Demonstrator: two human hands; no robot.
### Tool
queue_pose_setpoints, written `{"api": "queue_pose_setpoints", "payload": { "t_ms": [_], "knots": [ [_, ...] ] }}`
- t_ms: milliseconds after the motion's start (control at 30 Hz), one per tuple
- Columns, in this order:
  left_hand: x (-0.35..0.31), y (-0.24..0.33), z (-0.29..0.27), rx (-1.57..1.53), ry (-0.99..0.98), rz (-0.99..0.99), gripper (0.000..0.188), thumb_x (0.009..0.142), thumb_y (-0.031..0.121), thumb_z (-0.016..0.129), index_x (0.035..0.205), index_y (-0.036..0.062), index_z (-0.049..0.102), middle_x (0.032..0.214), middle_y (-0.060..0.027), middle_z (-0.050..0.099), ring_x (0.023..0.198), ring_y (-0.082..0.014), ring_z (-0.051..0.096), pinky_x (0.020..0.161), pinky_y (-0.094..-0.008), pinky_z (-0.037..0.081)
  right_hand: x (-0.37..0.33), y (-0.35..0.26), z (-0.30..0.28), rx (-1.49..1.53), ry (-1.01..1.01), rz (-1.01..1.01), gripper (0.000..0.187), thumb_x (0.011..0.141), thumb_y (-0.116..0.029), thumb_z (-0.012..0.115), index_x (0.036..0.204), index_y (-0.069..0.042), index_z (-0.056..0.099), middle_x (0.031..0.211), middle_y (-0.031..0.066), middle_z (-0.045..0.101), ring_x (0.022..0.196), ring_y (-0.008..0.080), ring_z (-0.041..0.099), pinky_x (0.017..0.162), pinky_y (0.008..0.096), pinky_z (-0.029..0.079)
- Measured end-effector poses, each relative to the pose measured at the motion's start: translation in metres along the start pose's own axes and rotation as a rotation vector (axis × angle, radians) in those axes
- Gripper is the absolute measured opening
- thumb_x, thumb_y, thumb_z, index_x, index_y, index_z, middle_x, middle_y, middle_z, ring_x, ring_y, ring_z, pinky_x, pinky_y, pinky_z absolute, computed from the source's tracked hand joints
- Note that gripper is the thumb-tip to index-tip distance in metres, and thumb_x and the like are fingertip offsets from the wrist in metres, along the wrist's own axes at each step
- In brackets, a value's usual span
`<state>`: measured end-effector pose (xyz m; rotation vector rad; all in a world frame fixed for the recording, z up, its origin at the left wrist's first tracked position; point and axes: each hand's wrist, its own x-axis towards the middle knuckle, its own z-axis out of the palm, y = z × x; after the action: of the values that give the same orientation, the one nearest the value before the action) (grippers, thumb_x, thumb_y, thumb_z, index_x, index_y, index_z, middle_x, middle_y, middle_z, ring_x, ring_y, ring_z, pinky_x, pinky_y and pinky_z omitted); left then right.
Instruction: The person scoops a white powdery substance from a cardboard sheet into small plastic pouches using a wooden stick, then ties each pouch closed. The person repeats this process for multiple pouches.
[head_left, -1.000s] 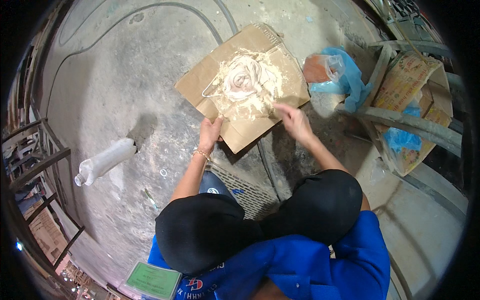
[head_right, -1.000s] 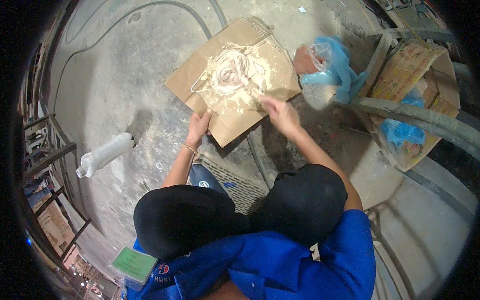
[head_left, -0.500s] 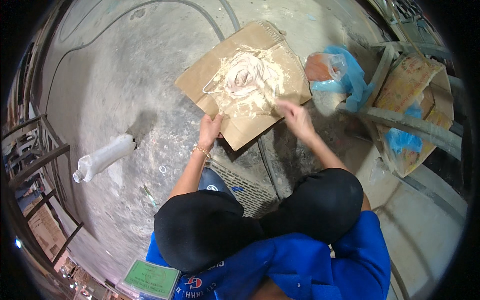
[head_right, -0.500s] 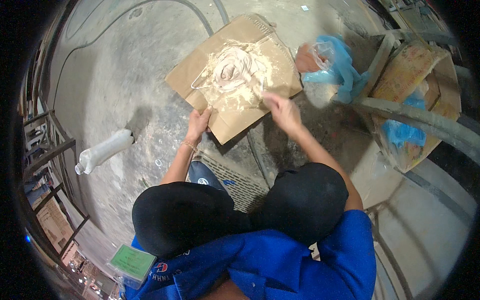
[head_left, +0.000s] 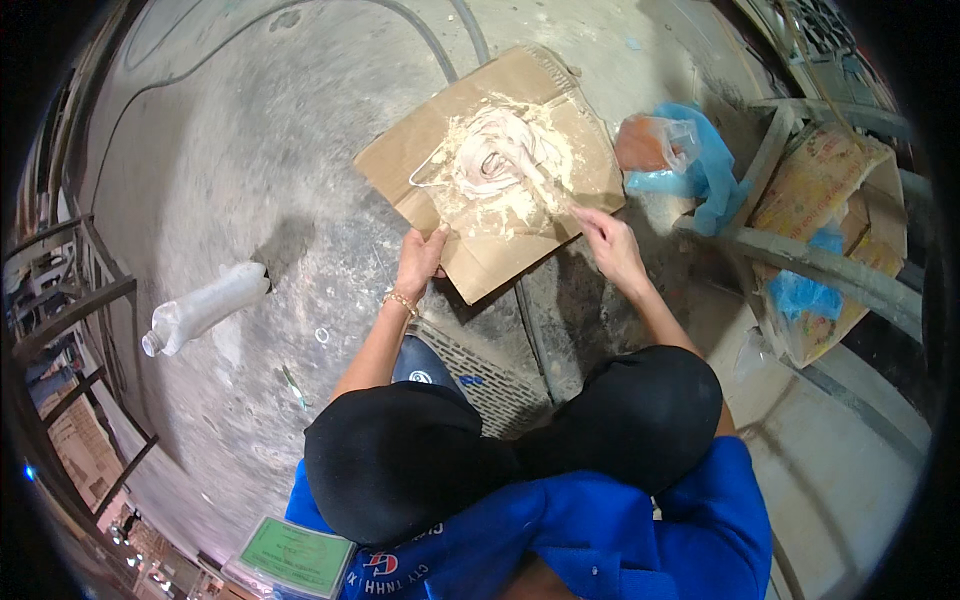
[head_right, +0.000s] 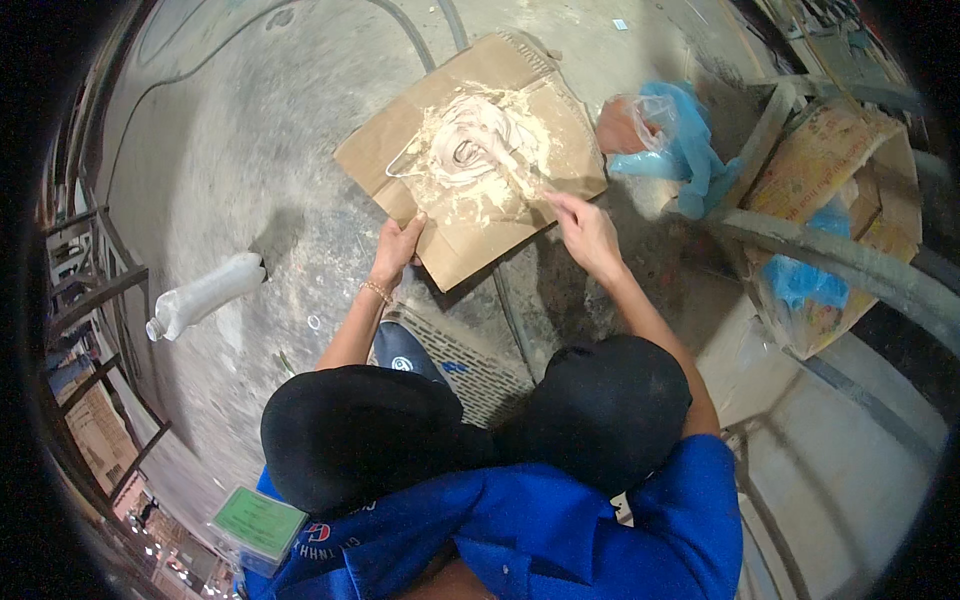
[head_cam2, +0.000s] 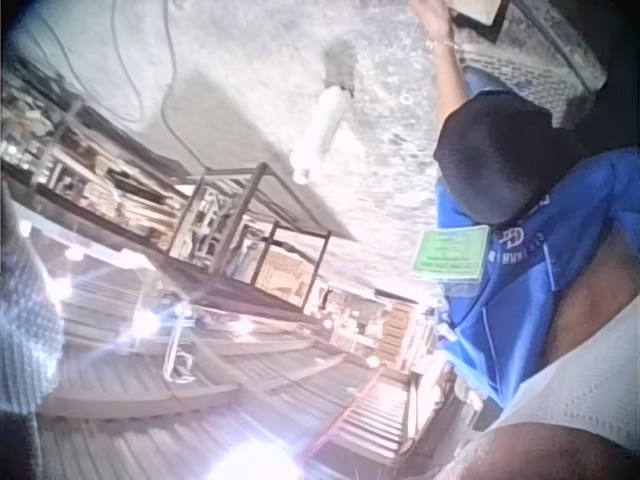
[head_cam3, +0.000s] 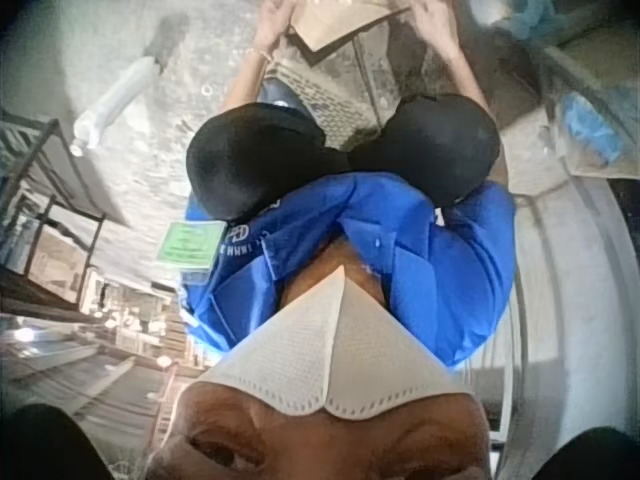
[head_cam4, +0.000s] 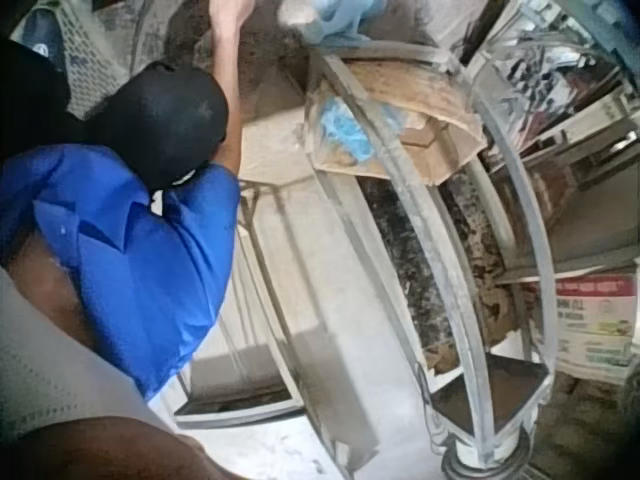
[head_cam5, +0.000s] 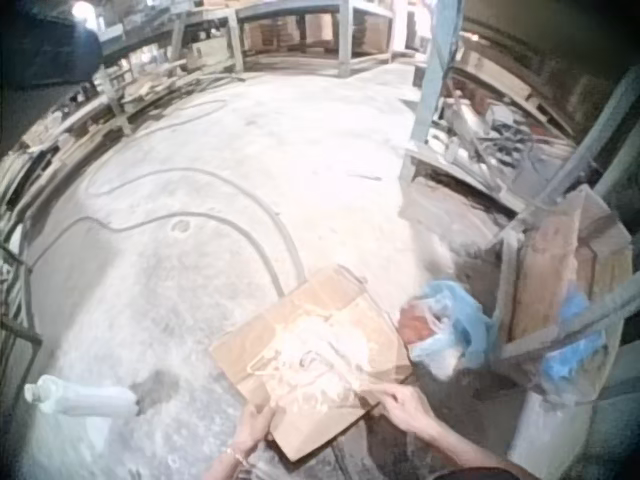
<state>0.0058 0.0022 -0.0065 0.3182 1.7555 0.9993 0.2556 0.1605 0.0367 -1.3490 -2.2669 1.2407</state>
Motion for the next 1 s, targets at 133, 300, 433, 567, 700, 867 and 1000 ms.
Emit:
{"api": "queue_pose_setpoints", "payload": {
  "t_ms": [133,300,433,567,700,867,1000],
  "knots": [
    [-0.001,0.001,-0.008,0.061,0.006,-0.011,0.025,0.091,0.024,0.054,0.102,0.0019,0.057,0.071,-0.0017,0.061,0.05,-0.0077,0.054,0.038,-0.0213,0.043,-0.02,-0.016,-0.004,0.178,-0.002,0.053,0.025,0.091,-0.021,0.053,0.113,-0.014,0.063,0.096,0.0125,0.067,0.083,0.0226,0.065,0.073,0.0283,0.048],
    [-0.003,0.003,-0.01,0.053,-0.031,-0.01,0.025,0.091,0.023,0.053,0.103,0.0013,0.058,0.069,-0.0016,0.061,0.049,-0.0083,0.054,0.038,-0.0213,0.043,-0.014,-0.048,0.006,0.092,-0.117,0.11,0.024,0.09,-0.019,0.054,0.112,-0.013,0.064,0.092,0.0117,0.068,0.078,0.0197,0.065,0.071,0.0306,0.048],
    [-0.004,0.0,-0.01,0.061,-0.023,-0.007,0.024,0.091,0.022,0.052,0.101,0.0007,0.058,0.068,-0.0021,0.061,0.048,-0.0083,0.054,0.038,-0.0213,0.043,-0.002,-0.044,0.006,-0.061,-0.193,0.1,0.022,0.09,-0.016,0.055,0.11,-0.012,0.064,0.098,0.0101,0.068,0.083,0.0148,0.065,0.074,0.0293,0.049],
    [0.0,0.006,-0.006,0.084,-0.023,0.018,0.025,0.091,0.021,0.052,0.101,-0.0002,0.058,0.068,-0.0023,0.06,0.047,-0.0082,0.053,0.038,-0.0215,0.043,0.004,0.001,-0.022,0.111,0.004,0.081,0.023,0.091,-0.014,0.052,0.109,-0.011,0.066,0.108,0.0092,0.065,0.097,0.0153,0.064,0.08,0.0282,0.048],
    [-0.005,0.009,-0.007,0.072,-0.027,-0.017,0.025,0.091,0.022,0.052,0.101,-0.0006,0.058,0.067,-0.0028,0.06,0.047,-0.0082,0.053,0.038,-0.0221,0.044,0.024,-0.025,0.005,0.005,0.011,0.086,0.027,0.089,-0.013,0.052,0.114,-0.015,0.063,0.087,0.0089,0.069,0.074,0.0152,0.065,0.068,0.0311,0.048],
    [-0.005,0.005,-0.009,0.115,-0.02,0.017,0.025,0.091,0.023,0.052,0.098,-0.0009,0.058,0.065,-0.0028,0.06,0.046,-0.0082,0.053,0.038,-0.0221,0.044,0.005,-0.033,0.018,-0.19,-0.137,-0.03,0.03,0.088,-0.015,0.054,0.114,-0.026,0.063,0.081,0.0093,0.068,0.065,0.0279,0.064,0.058,0.0338,0.048],
    [-0.004,0.002,-0.007,0.054,0.017,0.015,0.025,0.09,0.022,0.051,0.096,-0.0012,0.058,0.064,-0.0032,0.059,0.044,-0.0088,0.053,0.038,-0.022,0.043,-0.003,-0.009,-0.016,-0.095,-0.106,-0.073,0.03,0.087,-0.012,0.053,0.113,-0.023,0.063,0.099,0.0124,0.066,0.078,0.0303,0.066,0.069,0.0364,0.051]
  ]
}}
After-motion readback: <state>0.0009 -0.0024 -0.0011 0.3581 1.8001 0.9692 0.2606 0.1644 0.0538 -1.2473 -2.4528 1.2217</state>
